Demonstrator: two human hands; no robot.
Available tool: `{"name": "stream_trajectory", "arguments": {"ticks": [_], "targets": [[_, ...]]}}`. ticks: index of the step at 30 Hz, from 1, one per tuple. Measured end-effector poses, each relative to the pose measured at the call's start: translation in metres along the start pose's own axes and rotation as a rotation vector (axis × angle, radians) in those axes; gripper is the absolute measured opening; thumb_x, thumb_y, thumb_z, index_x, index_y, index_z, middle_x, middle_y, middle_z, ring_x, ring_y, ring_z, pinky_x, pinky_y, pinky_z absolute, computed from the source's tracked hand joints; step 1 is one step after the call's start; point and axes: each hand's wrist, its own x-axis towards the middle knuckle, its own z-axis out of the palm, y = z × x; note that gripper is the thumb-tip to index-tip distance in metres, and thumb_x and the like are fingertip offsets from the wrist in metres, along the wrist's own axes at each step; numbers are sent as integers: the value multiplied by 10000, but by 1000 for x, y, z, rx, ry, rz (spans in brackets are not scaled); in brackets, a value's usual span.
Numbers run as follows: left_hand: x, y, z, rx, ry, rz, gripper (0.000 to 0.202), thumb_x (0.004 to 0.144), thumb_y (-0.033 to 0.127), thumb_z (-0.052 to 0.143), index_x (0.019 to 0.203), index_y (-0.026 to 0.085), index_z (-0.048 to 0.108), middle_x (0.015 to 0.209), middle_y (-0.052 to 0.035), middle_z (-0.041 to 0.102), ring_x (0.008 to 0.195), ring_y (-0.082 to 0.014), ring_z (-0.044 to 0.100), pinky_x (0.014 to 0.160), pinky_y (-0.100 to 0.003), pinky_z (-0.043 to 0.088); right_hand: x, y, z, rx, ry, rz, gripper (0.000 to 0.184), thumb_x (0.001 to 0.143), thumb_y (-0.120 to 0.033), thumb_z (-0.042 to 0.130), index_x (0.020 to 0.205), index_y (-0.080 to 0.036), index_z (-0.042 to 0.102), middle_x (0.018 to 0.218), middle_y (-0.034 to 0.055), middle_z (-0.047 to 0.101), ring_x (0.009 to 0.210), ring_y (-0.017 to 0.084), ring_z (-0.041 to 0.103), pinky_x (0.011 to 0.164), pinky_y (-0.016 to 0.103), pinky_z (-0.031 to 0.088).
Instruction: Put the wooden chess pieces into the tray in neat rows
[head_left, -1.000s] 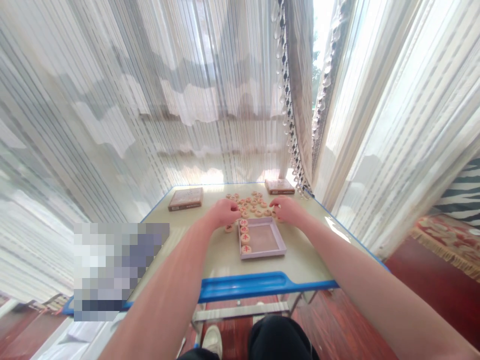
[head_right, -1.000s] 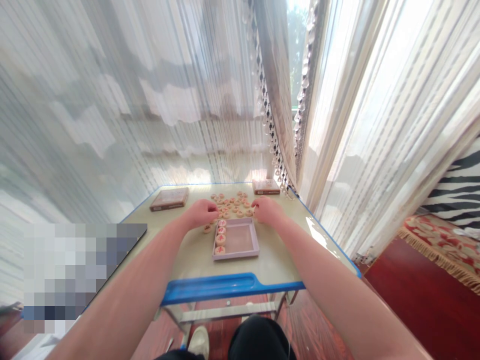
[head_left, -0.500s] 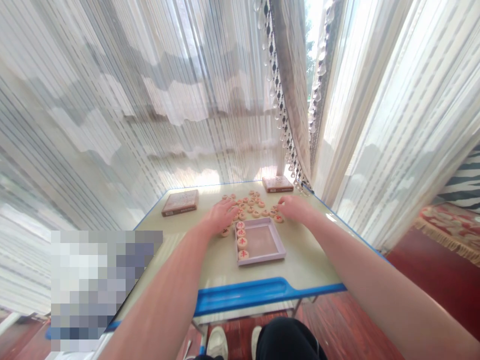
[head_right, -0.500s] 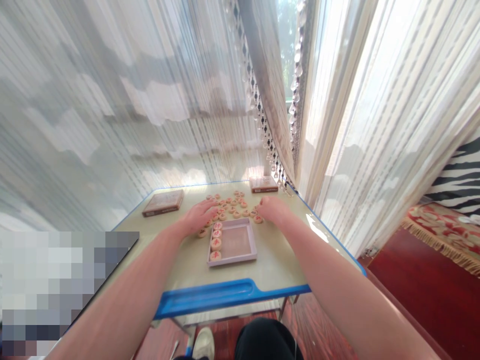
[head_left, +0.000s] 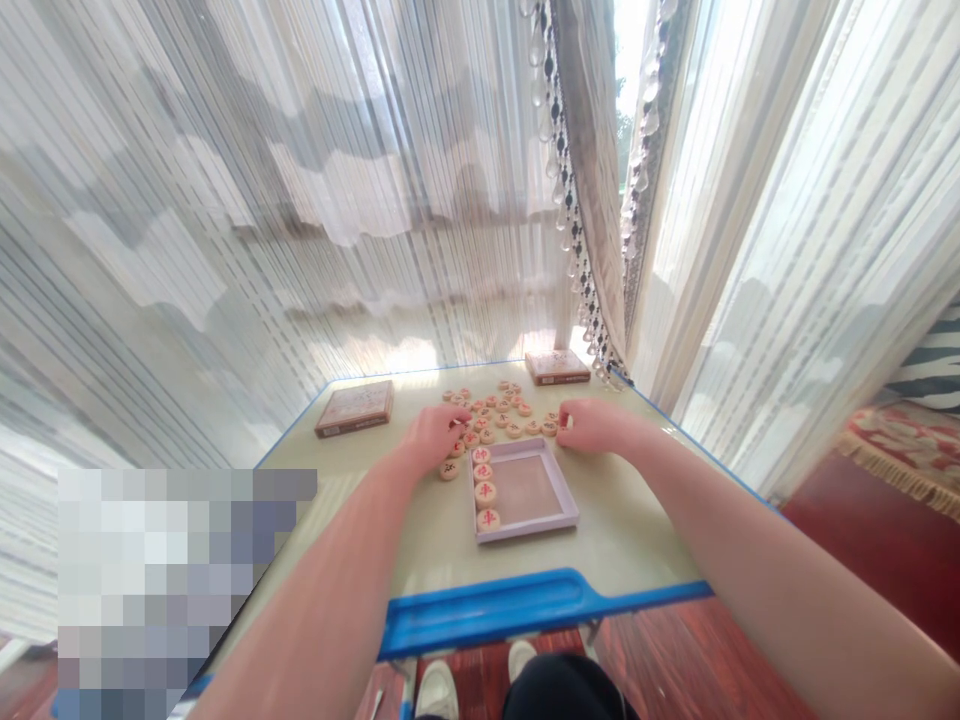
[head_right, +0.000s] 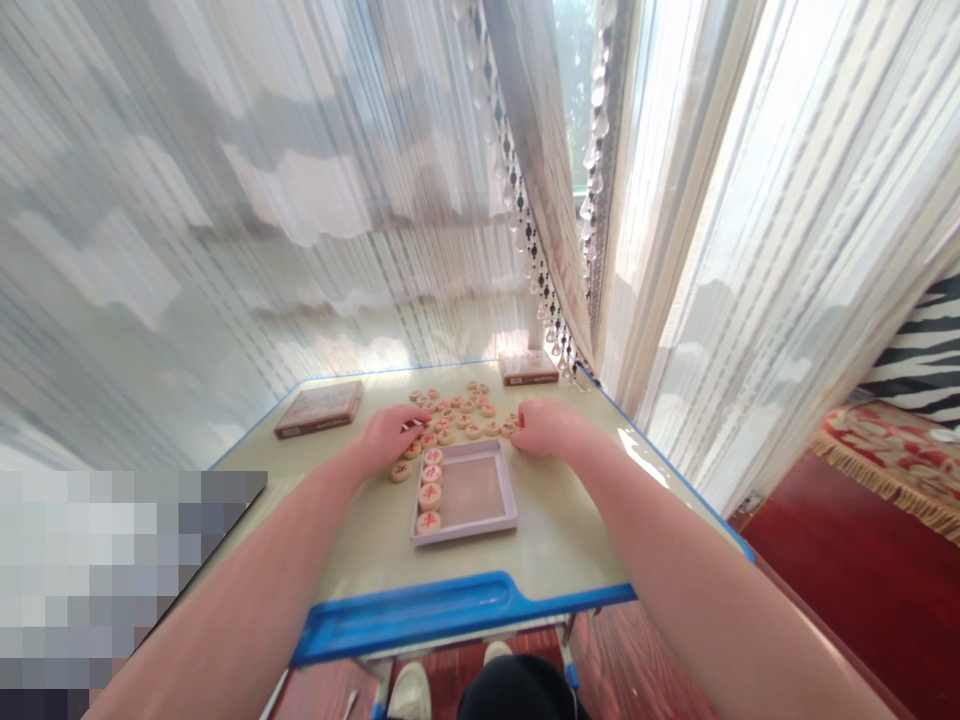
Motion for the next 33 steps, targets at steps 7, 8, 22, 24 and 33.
{"name": "stream_trajectory", "arguments": {"ticks": [7,8,22,24,33], "targets": [[0,0,1,-96,-10,-38,359,760,182,442,1034,215,673,1094,-60,650,981,-219,585,885,-332,436,2,2,-1,90,-30,-44,287,699,-325,572,946,-199,645,888,67,672,748,182,604,586,245,406],[-1,1,1,-119,-27,-44,347,750,207,467,1026,224,676,1082,-55,652,948,-217,594,865,-334,447,2,2,-2,91,-31,-38,285,702,-324,567,944,-194,646,886,69,671,756,184,604,587,244,406],[-1,0,2,-102,-14,121,326,805,319,453,1026,216,669,1193,-37,595,1115,-193,522,983,-282,384,6,-1,0,132,131,-63,223,728,-287,507,882,-181,628,802,52,664,728,169,581,589,240,367],[-1,2,3,-119,-52,139,339,823,320,426,1057,235,656,1209,-15,593,1128,-185,516,995,-287,375,7,0,1,146,180,-78,218,734,-278,506,896,-188,621,815,40,667,734,163,581,593,238,363],[2,-8,6,-41,13,73,313,793,199,419,932,235,697,1023,-37,672,949,-203,604,884,-340,465,11,3,4,159,236,-103,178,726,-246,518,849,-204,639,804,21,672,714,151,572,592,230,352]]}}
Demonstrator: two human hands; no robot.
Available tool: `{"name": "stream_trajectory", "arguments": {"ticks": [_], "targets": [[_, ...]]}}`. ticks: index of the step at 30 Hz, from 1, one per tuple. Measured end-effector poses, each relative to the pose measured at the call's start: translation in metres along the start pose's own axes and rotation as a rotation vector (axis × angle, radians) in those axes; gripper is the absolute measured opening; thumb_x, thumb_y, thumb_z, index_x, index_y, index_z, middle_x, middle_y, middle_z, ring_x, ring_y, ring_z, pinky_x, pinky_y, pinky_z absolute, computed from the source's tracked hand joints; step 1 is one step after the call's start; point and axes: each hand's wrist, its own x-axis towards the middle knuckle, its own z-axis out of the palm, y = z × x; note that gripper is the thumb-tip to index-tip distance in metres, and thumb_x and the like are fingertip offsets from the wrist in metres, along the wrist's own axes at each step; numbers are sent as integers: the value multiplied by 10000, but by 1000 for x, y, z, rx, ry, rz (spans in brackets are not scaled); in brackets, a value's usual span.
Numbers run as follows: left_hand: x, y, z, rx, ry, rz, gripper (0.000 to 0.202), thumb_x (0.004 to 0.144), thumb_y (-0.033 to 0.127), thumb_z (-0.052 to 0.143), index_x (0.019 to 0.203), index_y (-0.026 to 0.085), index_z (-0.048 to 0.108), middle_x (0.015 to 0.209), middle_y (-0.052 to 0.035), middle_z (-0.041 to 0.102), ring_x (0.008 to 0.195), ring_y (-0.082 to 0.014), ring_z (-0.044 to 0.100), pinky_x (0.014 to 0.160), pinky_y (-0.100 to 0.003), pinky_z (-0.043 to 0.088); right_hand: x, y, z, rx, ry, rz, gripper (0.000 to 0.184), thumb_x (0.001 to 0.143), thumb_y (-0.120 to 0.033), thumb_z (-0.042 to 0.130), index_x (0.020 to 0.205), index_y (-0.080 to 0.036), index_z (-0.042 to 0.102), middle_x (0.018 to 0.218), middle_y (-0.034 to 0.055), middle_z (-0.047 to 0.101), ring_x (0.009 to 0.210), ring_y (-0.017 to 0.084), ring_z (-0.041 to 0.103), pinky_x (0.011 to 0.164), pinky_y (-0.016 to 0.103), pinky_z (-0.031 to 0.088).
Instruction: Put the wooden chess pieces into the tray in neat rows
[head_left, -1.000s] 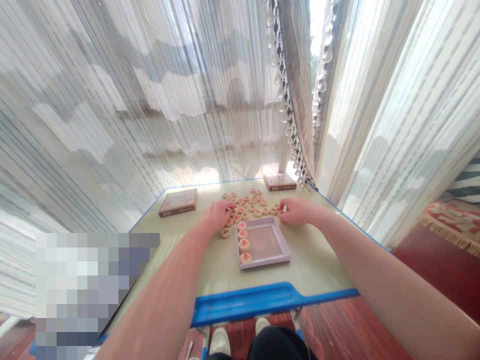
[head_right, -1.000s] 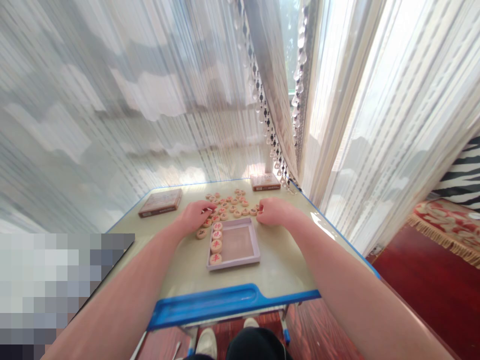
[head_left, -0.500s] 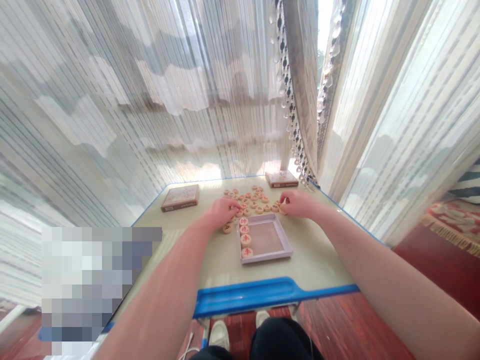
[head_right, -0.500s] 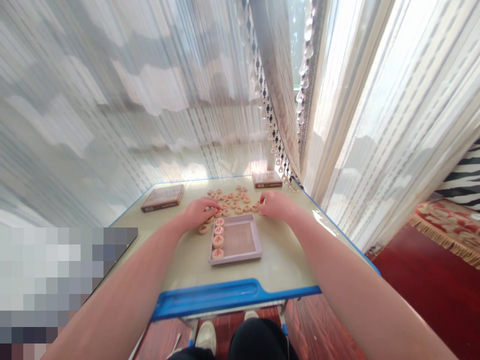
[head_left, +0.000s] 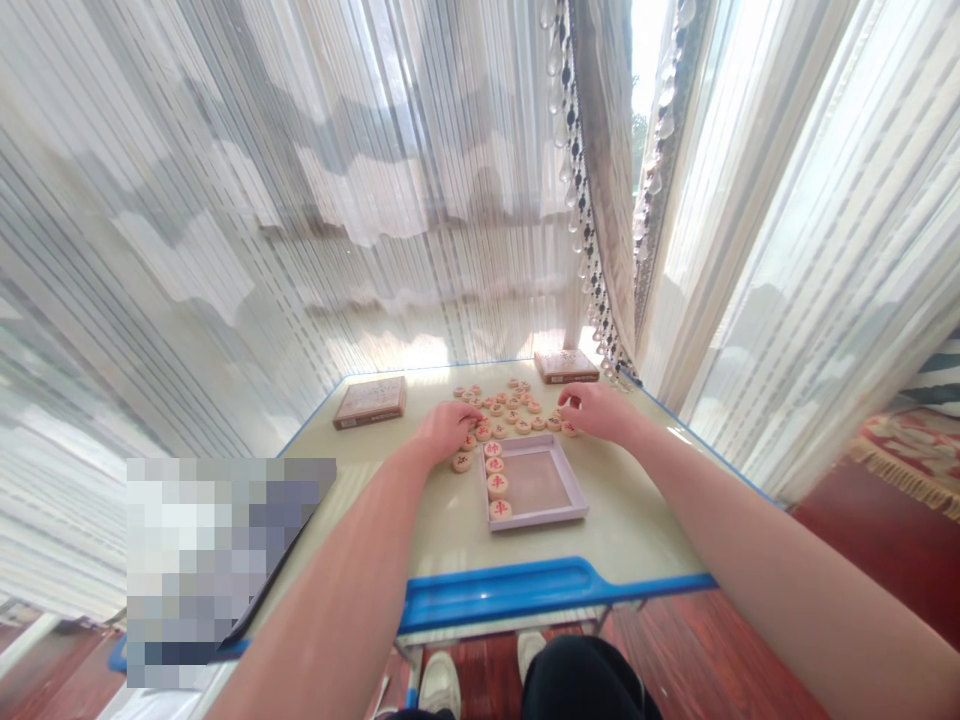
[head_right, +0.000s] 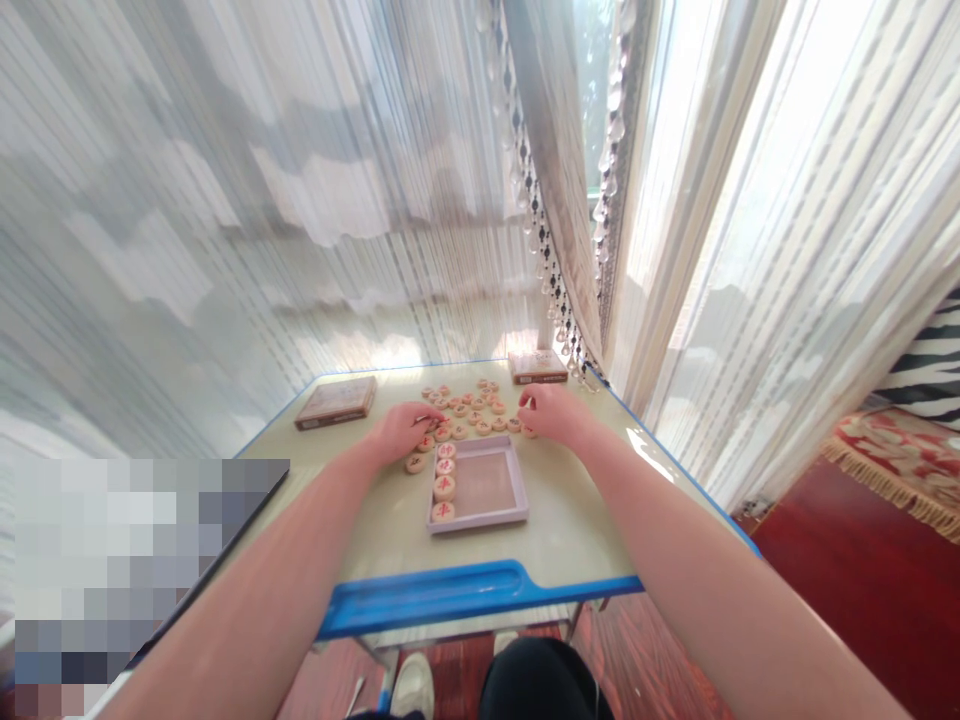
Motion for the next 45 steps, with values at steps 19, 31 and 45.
{"name": "stream_trajectory", "arguments": {"ticks": [19,31,45], "targets": [[-3,7,-3,-10,-7,5,163,710,294,553,776,226,686,894,-27,660,806,-171,601,744,-289,492,3,2,9,30,-14,-1,165,718,-254,501,780,-211,648,740,27,669,656,147,557,547,232,341],[2,3,5,11,-29,-1,293,735,373,555,964,235,672,958,-33,648,823,-167,595,774,-270,476,5,3,6,19,22,-11,158,716,-227,510,768,-216,659,731,20,675,676,150,567,570,230,350],[0,4,3,-69,112,18,271,723,298,564,976,217,620,952,-30,645,832,-172,587,757,-299,485,0,-2,5,76,3,-33,183,716,-217,486,759,-200,663,679,25,659,629,143,547,545,230,345]]}}
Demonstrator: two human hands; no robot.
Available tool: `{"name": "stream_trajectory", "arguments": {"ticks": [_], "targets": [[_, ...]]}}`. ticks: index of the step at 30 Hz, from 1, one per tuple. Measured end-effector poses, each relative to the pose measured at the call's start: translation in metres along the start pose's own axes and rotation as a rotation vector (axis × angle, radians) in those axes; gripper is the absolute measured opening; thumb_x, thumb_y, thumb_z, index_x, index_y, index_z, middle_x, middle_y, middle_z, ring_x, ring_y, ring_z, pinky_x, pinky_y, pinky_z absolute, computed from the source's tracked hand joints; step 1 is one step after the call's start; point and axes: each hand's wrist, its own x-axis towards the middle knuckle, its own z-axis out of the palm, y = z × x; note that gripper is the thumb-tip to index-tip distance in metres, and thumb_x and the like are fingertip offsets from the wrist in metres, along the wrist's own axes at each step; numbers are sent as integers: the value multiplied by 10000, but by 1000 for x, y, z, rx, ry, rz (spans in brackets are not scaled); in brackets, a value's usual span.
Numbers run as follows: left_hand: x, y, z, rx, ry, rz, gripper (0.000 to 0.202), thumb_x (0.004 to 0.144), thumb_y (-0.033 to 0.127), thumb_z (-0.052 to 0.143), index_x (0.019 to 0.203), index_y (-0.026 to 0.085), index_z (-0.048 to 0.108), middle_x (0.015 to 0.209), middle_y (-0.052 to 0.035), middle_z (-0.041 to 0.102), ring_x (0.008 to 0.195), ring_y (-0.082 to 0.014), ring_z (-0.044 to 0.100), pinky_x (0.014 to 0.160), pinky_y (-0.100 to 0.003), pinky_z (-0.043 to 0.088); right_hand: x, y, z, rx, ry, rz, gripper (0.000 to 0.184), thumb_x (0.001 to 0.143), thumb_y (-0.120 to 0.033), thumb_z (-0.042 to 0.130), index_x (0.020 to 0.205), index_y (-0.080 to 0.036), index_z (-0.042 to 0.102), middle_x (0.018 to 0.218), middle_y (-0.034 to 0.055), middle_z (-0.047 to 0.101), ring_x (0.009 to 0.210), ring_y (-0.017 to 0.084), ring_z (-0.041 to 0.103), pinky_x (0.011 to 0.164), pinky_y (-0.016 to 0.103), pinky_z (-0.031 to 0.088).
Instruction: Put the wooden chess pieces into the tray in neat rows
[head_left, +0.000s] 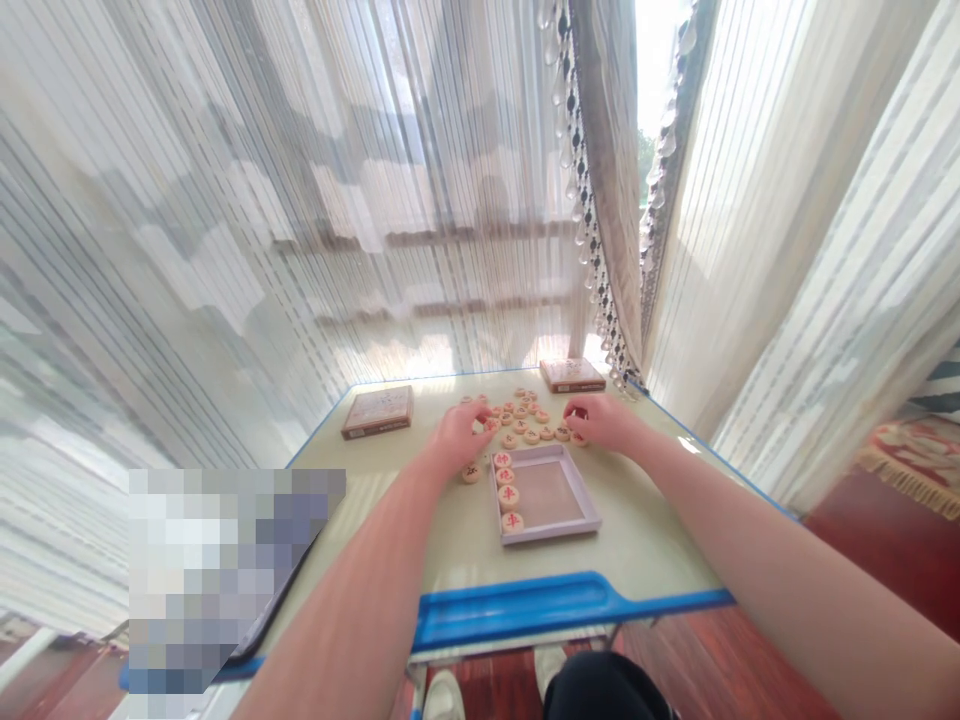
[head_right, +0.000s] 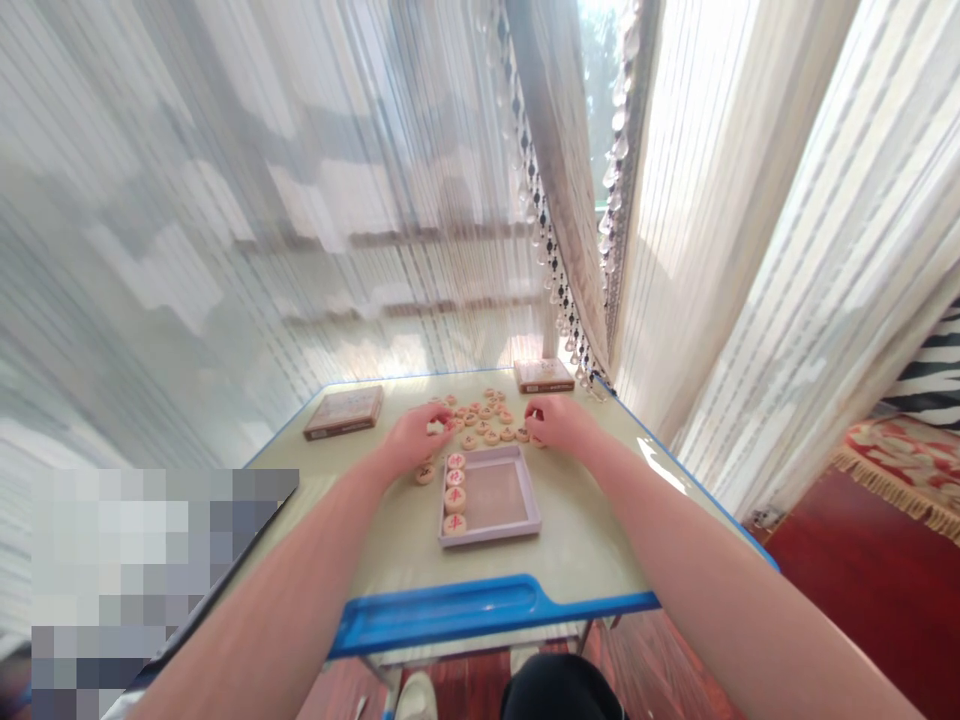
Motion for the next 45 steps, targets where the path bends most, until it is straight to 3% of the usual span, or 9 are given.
{"name": "stream_trajectory", "arguments": {"ticks": [3,8,15,19,27,40,45], "targets": [[0,5,-4,-13,54,30,344,726,254,561,1063,202,608,970,-46,623,847,-166,583,807,-302,474,0,-1,1,16,7,-30,192,722,-228,490,787,-197,668,670,22,647,609,135,534,536,226,339],[-1,8,-8,-31,45,13,253,725,313,586,940,194,643,945,-41,613,775,-156,580,739,-293,480,-4,-10,4,53,-17,-145,217,739,-228,478,825,-191,673,667,12,628,595,121,509,545,220,334],[-4,17,-10,7,120,58,238,698,394,628,788,184,564,778,-13,606,718,-158,539,661,-297,448,-7,-20,9,130,-1,-217,213,756,-238,473,788,-167,671,688,20,628,610,126,499,578,240,345],[-7,32,-14,6,128,160,264,680,399,655,793,181,557,824,-29,592,773,-171,536,684,-304,441,-5,-28,12,357,66,-159,244,779,-331,492,817,-158,660,751,30,635,663,138,516,623,253,384],[-12,47,-13,24,98,249,269,706,426,626,785,183,545,845,-32,569,766,-167,525,676,-296,432,-9,-37,15,668,-127,-86,362,764,-474,536,888,-166,681,801,19,642,767,159,540,699,277,398],[-13,59,-2,88,106,220,255,709,429,600,729,183,536,761,-13,571,692,-149,508,611,-272,398,-13,-46,10,780,-159,-109,273,738,-408,590,833,-162,659,798,21,653,786,156,575,746,285,419],[-14,58,-5,24,138,295,248,728,366,596,899,187,615,871,-41,614,814,-168,554,732,-284,444,-11,-44,9,780,-105,-14,288,753,-423,561,831,-168,670,795,13,648,772,150,559,709,270,407]]}}
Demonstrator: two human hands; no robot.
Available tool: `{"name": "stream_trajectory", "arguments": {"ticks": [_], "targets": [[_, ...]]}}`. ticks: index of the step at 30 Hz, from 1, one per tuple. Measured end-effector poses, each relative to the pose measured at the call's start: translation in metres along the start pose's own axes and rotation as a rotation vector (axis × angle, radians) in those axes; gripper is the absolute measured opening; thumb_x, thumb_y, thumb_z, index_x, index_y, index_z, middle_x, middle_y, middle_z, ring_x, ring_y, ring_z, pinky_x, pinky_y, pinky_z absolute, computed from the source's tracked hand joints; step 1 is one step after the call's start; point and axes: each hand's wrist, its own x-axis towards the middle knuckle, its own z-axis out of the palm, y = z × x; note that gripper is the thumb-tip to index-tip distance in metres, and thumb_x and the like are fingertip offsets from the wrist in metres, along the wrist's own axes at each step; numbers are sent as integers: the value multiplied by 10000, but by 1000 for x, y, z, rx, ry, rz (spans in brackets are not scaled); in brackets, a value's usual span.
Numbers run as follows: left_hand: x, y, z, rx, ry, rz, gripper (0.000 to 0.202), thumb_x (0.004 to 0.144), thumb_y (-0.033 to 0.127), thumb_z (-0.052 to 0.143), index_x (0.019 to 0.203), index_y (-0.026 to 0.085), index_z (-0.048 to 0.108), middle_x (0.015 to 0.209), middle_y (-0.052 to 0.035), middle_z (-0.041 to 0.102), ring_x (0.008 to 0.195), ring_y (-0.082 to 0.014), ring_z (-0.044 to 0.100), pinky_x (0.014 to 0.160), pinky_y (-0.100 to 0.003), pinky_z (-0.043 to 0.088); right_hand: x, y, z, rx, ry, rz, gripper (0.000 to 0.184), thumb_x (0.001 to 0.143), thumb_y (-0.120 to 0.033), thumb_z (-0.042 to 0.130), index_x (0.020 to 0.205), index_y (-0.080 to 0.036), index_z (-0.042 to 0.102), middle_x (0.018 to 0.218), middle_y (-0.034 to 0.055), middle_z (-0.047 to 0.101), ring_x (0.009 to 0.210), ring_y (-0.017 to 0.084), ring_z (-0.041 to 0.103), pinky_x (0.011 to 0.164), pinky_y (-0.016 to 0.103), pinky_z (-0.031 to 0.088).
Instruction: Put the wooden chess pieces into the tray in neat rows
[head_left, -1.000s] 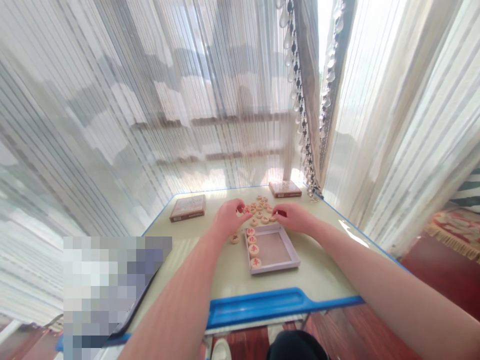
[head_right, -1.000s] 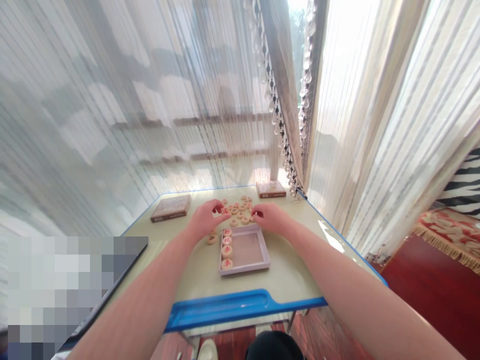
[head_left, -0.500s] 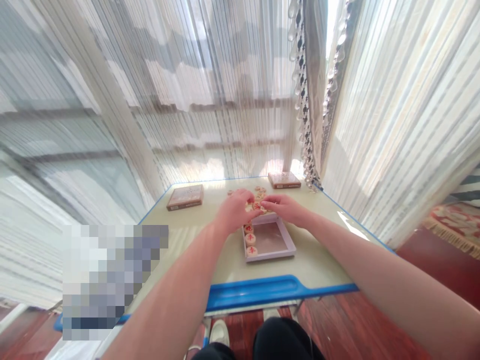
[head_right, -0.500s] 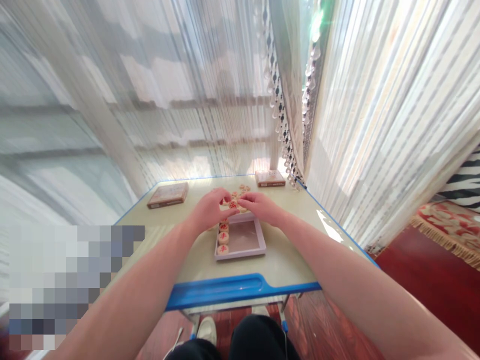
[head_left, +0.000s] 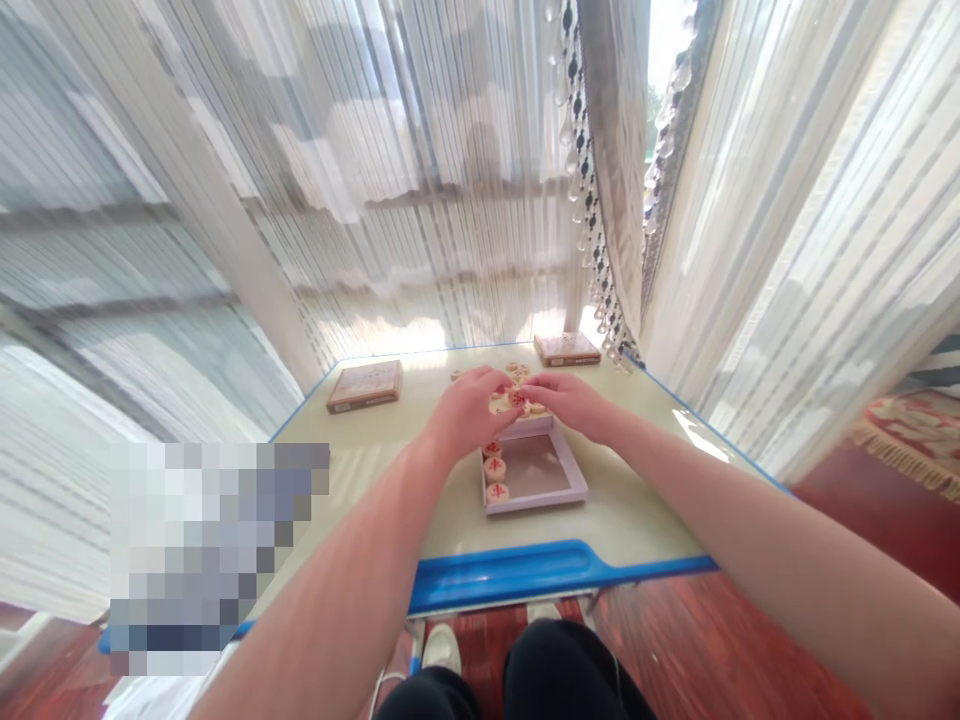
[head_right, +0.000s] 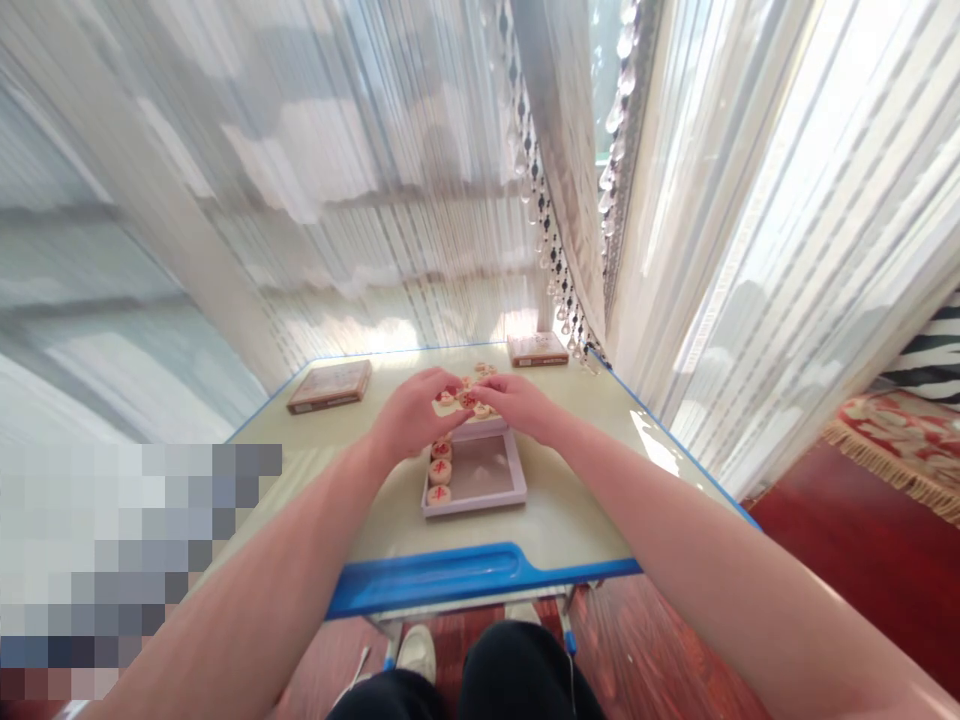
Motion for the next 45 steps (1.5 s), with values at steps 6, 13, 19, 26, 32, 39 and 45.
{"name": "stream_trajectory", "arguments": {"ticks": [6,13,19,26,32,39,45], "targets": [[1,0,0,-34,26,53,222,769,323,572,939,212,662,877,-37,633,825,-159,576,764,-270,452,2,2,-1,33,8,40,322,749,-447,559,857,-168,678,756,1,626,717,135,525,654,253,384],[2,0,-2,8,13,9,222,743,383,609,846,191,654,823,-32,628,799,-168,567,737,-283,449,-2,-4,0,49,-13,59,294,726,-425,583,831,-170,683,792,12,634,756,139,525,681,251,377],[0,-8,-4,-7,44,-14,288,745,362,593,975,198,647,879,-43,632,868,-185,568,795,-303,460,5,6,-3,-10,80,72,314,729,-454,561,820,-171,663,657,-13,581,605,110,484,576,239,360],[0,-56,-5,251,11,-373,398,714,93,434,1019,180,674,1037,-61,653,976,-215,576,935,-347,431,23,37,-20,-473,261,68,235,748,-353,536,737,-162,673,681,14,637,653,133,546,597,235,363],[-4,-62,7,183,-144,-283,407,793,160,382,1081,234,660,1171,-2,623,1123,-195,516,1001,-315,385,28,48,-24,-634,220,105,255,764,-357,519,717,-170,687,657,25,661,656,142,569,567,228,356],[-3,-53,6,112,-281,-274,375,834,295,385,1089,246,655,1137,-9,641,1100,-201,529,986,-311,386,30,50,-25,-677,240,96,229,749,-346,544,741,-181,702,713,33,684,693,149,582,588,225,367],[-3,-53,6,161,-244,-279,337,807,281,416,1006,216,679,1087,-33,652,1047,-207,550,955,-305,407,30,51,-23,-665,238,77,248,728,-379,562,741,-181,710,687,19,672,660,144,570,594,225,380]]}}
